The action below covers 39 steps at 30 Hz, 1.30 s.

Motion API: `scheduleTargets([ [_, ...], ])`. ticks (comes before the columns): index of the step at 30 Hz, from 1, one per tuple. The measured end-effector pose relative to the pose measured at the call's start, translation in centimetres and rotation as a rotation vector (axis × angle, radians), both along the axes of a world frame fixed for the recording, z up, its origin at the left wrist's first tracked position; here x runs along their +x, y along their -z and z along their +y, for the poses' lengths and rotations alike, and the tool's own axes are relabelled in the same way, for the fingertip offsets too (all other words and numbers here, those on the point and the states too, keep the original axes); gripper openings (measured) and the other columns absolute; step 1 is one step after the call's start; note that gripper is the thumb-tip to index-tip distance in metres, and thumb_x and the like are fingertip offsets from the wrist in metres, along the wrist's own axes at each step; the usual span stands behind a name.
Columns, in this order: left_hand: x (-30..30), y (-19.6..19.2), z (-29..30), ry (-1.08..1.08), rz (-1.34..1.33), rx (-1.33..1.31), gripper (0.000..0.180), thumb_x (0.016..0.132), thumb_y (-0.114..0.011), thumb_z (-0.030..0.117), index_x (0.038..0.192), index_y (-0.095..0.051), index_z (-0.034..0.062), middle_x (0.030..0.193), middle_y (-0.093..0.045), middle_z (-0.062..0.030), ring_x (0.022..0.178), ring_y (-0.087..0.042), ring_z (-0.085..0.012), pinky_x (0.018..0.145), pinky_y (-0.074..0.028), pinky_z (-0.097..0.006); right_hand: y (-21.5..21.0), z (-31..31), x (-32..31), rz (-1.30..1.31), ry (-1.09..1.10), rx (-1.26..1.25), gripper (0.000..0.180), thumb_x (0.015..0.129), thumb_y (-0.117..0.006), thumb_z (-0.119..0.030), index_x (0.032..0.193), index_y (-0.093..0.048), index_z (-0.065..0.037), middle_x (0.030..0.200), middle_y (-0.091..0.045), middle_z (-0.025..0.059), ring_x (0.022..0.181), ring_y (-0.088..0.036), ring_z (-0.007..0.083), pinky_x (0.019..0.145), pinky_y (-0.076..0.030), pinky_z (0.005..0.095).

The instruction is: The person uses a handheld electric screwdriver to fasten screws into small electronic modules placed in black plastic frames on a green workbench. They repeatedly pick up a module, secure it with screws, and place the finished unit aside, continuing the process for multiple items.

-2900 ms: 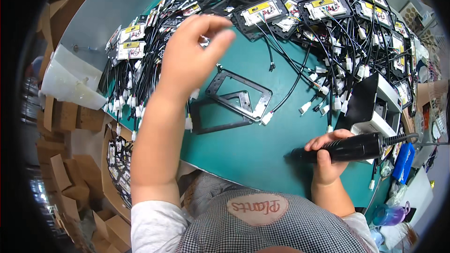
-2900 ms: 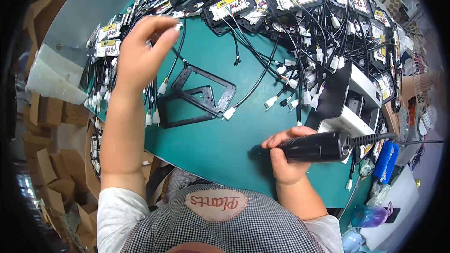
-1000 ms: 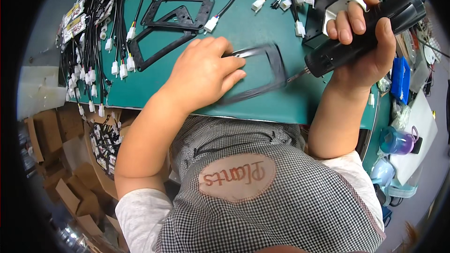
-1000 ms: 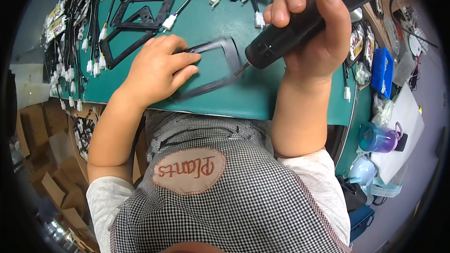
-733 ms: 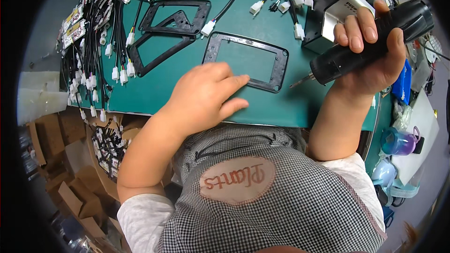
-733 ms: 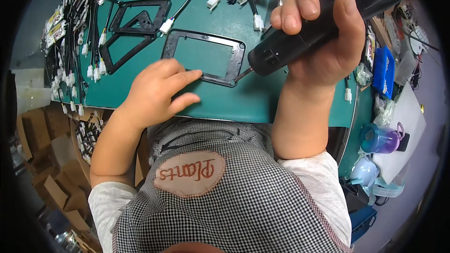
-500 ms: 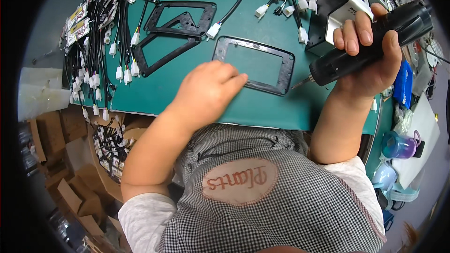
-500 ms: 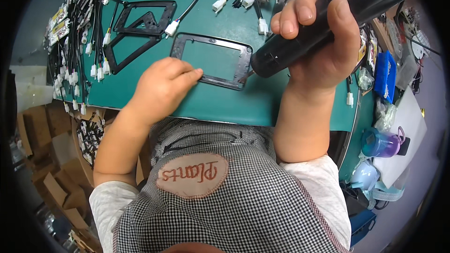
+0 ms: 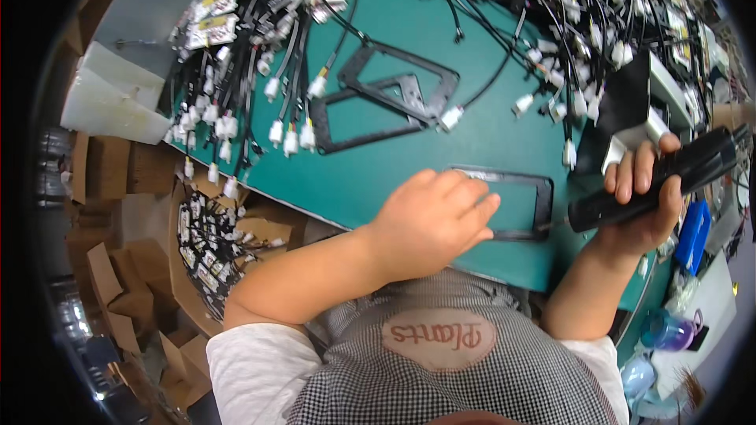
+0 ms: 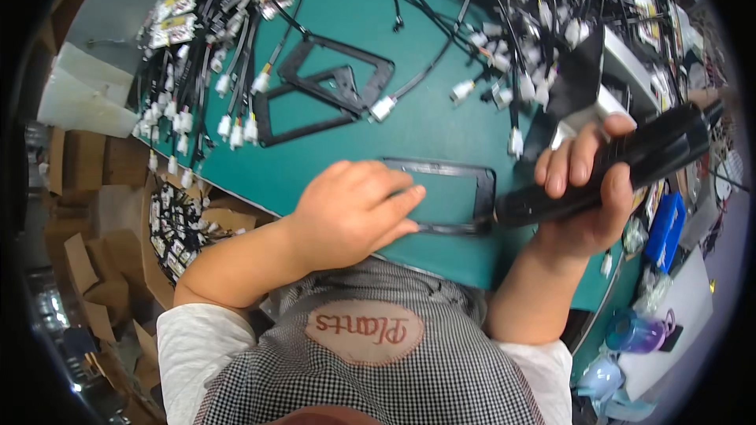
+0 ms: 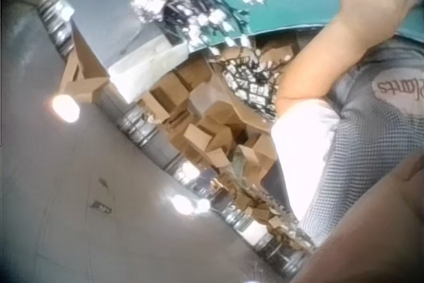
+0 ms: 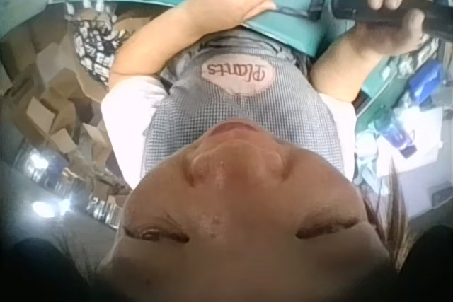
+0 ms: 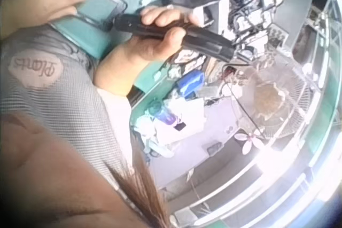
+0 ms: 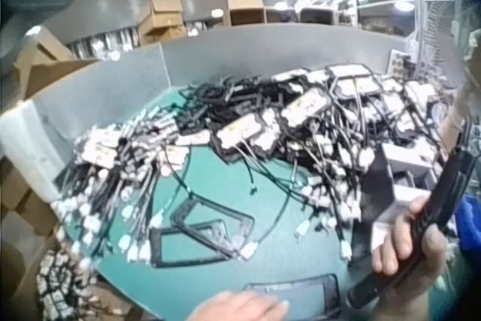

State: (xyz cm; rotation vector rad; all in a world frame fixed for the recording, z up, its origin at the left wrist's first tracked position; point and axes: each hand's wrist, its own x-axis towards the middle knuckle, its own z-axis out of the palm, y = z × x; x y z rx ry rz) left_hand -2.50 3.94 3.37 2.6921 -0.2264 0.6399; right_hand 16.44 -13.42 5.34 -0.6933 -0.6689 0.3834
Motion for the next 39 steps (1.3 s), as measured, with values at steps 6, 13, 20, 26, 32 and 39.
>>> scheduleTargets([
  [6, 1.8, -4.3, 11.1, -0.348, -0.099, 0.18, 0.036, 0.074, -0.075, 0.02, 0.108, -0.067, 0.0091, 0.109, -0.062, -0.0109, 0.097, -0.059, -0.0298, 0.085, -0.049, -0.039, 0.0, 0.4, -0.3, -0.001, 0.089, -0.049, 0.048, 0.089, -0.059, -0.03, 0.123, -0.041, 0.0, 0.074, -0.047, 0.0042, 0.055, -0.05, 0.0142, 0.054, -0.045, 0.0295],
  [13, 1.2, -6.8, 24.2, -0.871, 0.305, 0.328, 0.051, 0.079, -0.071, 0.033, 0.124, -0.06, 0.011, 0.123, -0.058, -0.0143, 0.117, -0.052, -0.032, 0.099, -0.042, -0.041, 0.1, 1.1, -0.4, 0.048, 0.098, -0.092, 0.048, 0.085, -0.065, -0.027, 0.118, -0.041, -0.002, 0.07, -0.049, 0.0042, 0.053, -0.053, 0.0155, 0.053, -0.048, 0.0302],
  [20, 5.8, -7.4, 33.2, -0.93, 0.459, 0.456, 0.05, 0.083, -0.059, 0.014, 0.132, -0.053, 0.0206, 0.127, -0.055, -0.0158, 0.122, -0.049, -0.0323, 0.101, -0.041, -0.04, 0.4, 1.9, -0.4, 0.059, 0.127, -0.166, 0.049, 0.083, -0.068, -0.026, 0.114, -0.04, -0.002, 0.068, -0.048, 0.0045, 0.05, -0.052, 0.0154, 0.05, -0.049, 0.0284],
  [26, 9.9, -6.3, 36.8, -0.782, 0.584, 0.789, 0.069, 0.077, -0.055, -0.006, 0.136, -0.048, 0.0303, 0.136, -0.047, -0.0106, 0.129, -0.042, -0.029, 0.104, -0.038, -0.042, 0.6, 1.9, -0.2, 0.075, 0.102, -0.167, 0.051, 0.081, -0.072, -0.025, 0.113, -0.039, -0.003, 0.068, -0.05, 0.0047, 0.051, -0.054, 0.016, 0.051, -0.05, 0.0289],
  [32, 9.7, -8.3, 37.0, -0.773, 0.773, 0.577, 0.064, 0.069, -0.066, 0.003, 0.129, -0.05, 0.0205, 0.132, -0.049, -0.011, 0.128, -0.043, -0.0312, 0.105, -0.038, -0.037, 0.4, 1.9, -0.3, 0.083, 0.115, -0.176, 0.05, 0.081, -0.072, -0.026, 0.112, -0.041, -0.003, 0.068, -0.049, 0.0043, 0.051, -0.054, 0.0163, 0.051, -0.05, 0.0293],
  [39, 4.0, -16.0, 38.4, -0.764, -0.134, 0.337, 0.064, 0.064, -0.078, 0.014, 0.122, -0.052, 0.0083, 0.116, -0.062, -0.0106, 0.112, -0.057, -0.0237, 0.097, -0.044, -0.034, 0.2, 1.5, -0.5, 0.071, 0.099, -0.153, 0.048, 0.081, -0.068, -0.027, 0.115, -0.044, -0.002, 0.071, -0.049, 0.0053, 0.054, -0.053, 0.0164, 0.053, -0.049, 0.03],
])
